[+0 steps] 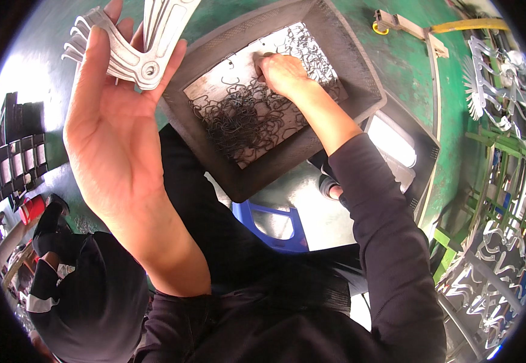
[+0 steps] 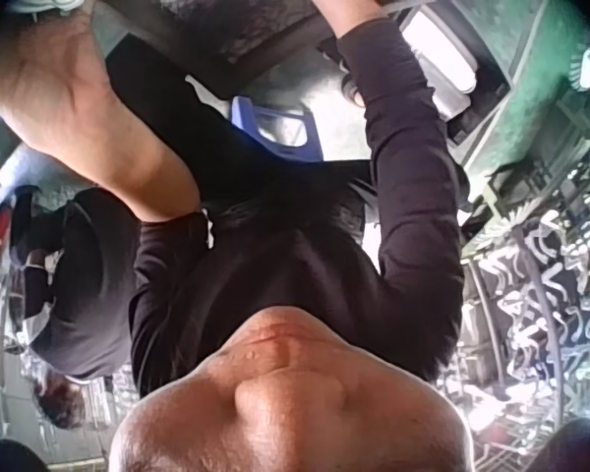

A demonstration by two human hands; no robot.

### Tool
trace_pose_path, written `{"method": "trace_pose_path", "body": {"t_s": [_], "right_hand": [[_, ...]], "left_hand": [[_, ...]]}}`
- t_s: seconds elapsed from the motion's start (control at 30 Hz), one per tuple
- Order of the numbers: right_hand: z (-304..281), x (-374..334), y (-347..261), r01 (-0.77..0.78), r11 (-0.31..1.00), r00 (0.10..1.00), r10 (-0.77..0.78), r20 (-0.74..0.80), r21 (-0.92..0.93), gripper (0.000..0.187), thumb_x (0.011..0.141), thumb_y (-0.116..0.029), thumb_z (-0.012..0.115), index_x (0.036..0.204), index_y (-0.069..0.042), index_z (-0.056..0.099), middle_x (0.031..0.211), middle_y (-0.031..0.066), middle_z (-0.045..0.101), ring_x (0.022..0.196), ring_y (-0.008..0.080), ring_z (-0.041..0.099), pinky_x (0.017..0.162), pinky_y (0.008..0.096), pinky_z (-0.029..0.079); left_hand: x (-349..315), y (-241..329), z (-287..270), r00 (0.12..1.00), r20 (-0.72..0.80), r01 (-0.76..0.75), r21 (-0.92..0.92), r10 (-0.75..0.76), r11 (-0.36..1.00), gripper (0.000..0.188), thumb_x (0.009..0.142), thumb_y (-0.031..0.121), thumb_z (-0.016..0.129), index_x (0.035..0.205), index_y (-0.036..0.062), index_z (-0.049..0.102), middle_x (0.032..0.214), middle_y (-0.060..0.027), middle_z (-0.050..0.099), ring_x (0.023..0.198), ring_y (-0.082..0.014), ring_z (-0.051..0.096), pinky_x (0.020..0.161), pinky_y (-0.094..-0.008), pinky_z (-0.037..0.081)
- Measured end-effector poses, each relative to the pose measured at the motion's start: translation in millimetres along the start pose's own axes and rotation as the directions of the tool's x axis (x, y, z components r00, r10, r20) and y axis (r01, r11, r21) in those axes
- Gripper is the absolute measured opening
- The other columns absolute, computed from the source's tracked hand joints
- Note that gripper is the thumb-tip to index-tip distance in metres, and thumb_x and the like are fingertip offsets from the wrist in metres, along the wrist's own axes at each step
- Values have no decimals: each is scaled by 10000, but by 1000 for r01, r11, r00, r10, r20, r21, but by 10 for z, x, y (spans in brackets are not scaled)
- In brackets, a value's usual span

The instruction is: The person selects curved metal brackets from a bin, picks out small metal pins from a separate container, and inserts the pins into the brackets before hanging the assembled components onto a metal rack.

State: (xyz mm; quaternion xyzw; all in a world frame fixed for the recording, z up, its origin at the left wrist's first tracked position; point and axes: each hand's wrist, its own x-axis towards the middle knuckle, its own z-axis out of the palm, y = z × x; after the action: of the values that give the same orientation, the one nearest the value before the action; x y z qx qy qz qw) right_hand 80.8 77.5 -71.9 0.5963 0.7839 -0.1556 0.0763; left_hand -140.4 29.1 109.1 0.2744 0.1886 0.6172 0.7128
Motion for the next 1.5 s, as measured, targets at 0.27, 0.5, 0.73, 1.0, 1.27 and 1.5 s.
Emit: {"method": "trace_pose_path", "body": {"t_s": [0.27,0.5,0.73,1.0,1.27,1.5], "right_hand": [[-315,-425,260,-346,733,919,391,54,585,118,804,-51,581,899,17,594,809,123,641,699,172,640,606,273,541],[-646,-1094,213,-175,-77,910,368,191,982,217,815,-62,616,1001,39,571,881,121,640,777,181,649,689,230,542],[-1246,-1856,-115,62,-273,947,319,30,960,179,838,-129,602,972,-12,584,839,50,625,701,103,601,538,181,448],[-1909,-2947,-611,284,-236,922,334,-197,929,144,800,-120,637,905,-22,630,779,28,635,647,55,558,524,159,408],[-1745,-3160,-532,270,-116,895,396,-204,956,167,739,-157,666,857,-39,677,771,-9,625,706,57,486,677,202,359],[-1570,-3205,-396,179,-164,910,403,-100,970,155,783,-200,647,867,-70,661,827,-8,638,776,72,543,757,229,381]], "left_hand": [[0,-122,93,937,-250,-126,410,244,903,285,888,130,529,1137,-7,516,1047,-111,586,1031,-208,537,928,-483,408],[-41,-193,311,970,-191,-109,213,151,971,122,839,61,595,933,-16,614,907,-102,634,880,-171,602,810,-318,463],[-215,-238,512,999,-38,-7,392,24,920,189,793,70,653,960,-16,632,854,-77,658,768,-113,612,717,-227,471],[-1055,-317,803,950,290,-131,708,-117,694,219,797,36,632,1001,-37,601,889,-45,636,849,-108,573,784,-245,447],[-1347,-503,845,914,402,-277,712,-51,646,161,766,31,661,921,-9,640,980,-65,625,904,-124,569,801,-261,435],[-1371,-597,1028,792,610,-555,742,-35,375,145,724,63,695,865,36,675,885,-81,653,908,-214,592,783,-285,457]]}}
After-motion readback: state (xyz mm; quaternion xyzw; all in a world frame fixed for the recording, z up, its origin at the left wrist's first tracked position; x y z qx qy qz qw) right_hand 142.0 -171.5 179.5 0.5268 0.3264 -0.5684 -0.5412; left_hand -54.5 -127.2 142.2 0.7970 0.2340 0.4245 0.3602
